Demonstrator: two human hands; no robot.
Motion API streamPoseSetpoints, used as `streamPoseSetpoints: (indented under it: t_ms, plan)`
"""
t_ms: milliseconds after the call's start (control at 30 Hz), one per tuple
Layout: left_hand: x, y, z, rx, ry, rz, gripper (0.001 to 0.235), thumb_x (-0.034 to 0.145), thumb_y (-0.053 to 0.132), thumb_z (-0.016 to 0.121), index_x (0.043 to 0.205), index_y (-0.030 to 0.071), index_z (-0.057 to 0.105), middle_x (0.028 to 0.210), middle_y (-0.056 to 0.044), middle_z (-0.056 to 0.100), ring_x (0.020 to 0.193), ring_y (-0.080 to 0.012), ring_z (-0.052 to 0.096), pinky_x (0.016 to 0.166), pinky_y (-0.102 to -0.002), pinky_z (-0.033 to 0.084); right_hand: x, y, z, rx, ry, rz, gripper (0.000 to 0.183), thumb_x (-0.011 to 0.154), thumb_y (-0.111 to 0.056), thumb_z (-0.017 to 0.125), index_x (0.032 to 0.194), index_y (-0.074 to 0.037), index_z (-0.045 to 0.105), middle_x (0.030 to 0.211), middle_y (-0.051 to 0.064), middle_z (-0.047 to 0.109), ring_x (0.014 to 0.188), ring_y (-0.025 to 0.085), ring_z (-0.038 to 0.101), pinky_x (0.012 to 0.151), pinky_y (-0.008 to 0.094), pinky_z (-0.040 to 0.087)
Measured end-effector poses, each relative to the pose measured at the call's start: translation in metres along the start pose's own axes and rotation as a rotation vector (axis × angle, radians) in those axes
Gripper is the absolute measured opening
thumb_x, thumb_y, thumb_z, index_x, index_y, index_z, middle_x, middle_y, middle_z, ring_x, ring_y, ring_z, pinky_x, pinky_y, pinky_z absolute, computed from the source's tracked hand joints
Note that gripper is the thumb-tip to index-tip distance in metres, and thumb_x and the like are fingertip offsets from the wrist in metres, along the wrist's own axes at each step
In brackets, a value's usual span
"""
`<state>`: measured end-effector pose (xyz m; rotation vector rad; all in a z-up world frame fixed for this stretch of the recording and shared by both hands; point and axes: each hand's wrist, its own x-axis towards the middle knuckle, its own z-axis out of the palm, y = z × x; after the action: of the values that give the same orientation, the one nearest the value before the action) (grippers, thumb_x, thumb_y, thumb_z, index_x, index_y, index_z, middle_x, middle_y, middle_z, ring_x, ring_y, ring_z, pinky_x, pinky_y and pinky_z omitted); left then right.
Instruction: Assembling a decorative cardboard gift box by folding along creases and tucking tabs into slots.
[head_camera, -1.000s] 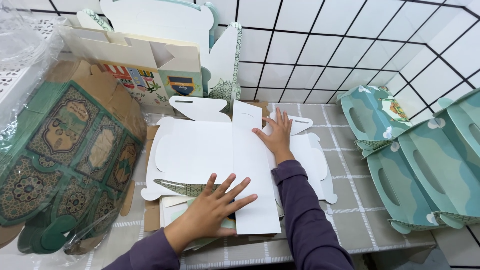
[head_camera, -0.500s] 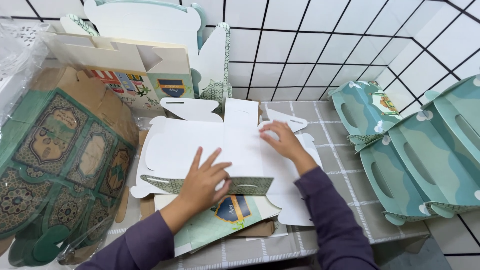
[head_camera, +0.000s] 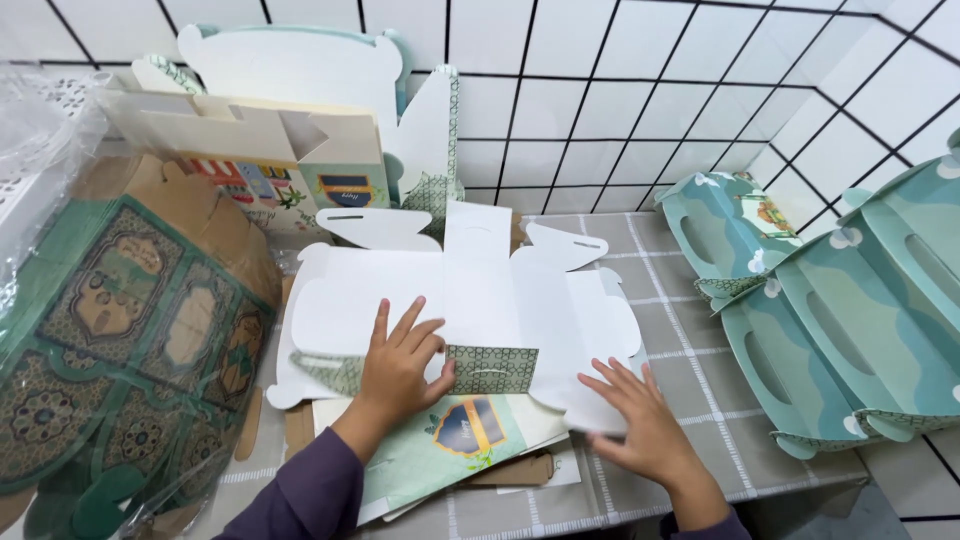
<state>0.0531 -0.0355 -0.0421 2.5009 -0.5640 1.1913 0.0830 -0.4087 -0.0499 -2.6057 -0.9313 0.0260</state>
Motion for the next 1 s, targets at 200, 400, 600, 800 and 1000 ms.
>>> streamPoseSetpoints:
  t_ms: [200, 400, 600, 800, 1000]
  plan:
    - [-0.042, -0.027, 0.019, 0.310, 0.048, -0.006, 0.081, 0.087, 0.068, 0.063, 0.151, 0.021, 0.047, 0.158, -0.007, 0.043, 0.151, -0.0346, 0.026, 0.122, -0.064, 0.002, 0.002, 0.011, 0.037, -0.261, 0.681, 0.123, 0.055, 0.085, -0.047, 0.067, 0.135, -0.024, 0.059, 0.153, 0.005, 0.051, 0.146, 0.035, 0.042, 0.126, 0.069, 0.009]
    - [-0.055, -0.036, 0.010, 0.364, 0.039, -0.199, 0.102, 0.082, 0.086, 0.058, 0.159, 0.025, 0.031, 0.167, -0.014, 0.018, 0.155, -0.0361, 0.000, 0.120, -0.066, -0.009, 0.026, -0.035, 0.044, 0.589, 0.798, 0.718, 0.121, 0.071, -0.042, 0.078, 0.160, -0.020, 0.000, 0.167, 0.018, -0.015, 0.155, 0.041, -0.009, 0.119, 0.065, 0.009]
    - [-0.057, -0.019, -0.014, 0.183, 0.030, -0.769, 0.141, 0.054, 0.086, 0.070, 0.162, 0.030, 0.001, 0.167, -0.018, -0.016, 0.150, -0.0444, -0.022, 0.114, -0.072, -0.014, 0.032, -0.055, 0.031, 0.778, 0.635, 0.884, 0.117, 0.071, -0.046, 0.070, 0.161, -0.024, -0.003, 0.171, 0.006, 0.003, 0.154, 0.031, 0.017, 0.118, 0.056, 0.026]
    - [-0.044, 0.003, -0.048, -0.419, 0.145, -1.350, 0.141, 0.061, 0.051, 0.082, 0.157, 0.023, -0.017, 0.165, -0.020, -0.022, 0.153, -0.0418, -0.020, 0.111, -0.072, -0.006, 0.033, -0.062, 0.031, 0.765, 0.714, 0.768, 0.103, 0.074, -0.040, 0.074, 0.160, -0.023, 0.019, 0.167, 0.007, 0.026, 0.149, 0.025, 0.033, 0.116, 0.045, 0.031]
    - [-0.036, 0.022, -0.069, -0.600, 0.268, -1.291, 0.122, 0.075, 0.043, 0.073, 0.157, 0.019, -0.015, 0.169, -0.009, -0.013, 0.156, -0.0266, -0.009, 0.119, -0.055, -0.006, 0.030, -0.050, 0.051, 0.539, 0.892, 0.387, 0.095, 0.082, -0.024, 0.076, 0.159, -0.012, 0.020, 0.166, 0.016, 0.018, 0.150, 0.039, 0.029, 0.117, 0.055, 0.031]
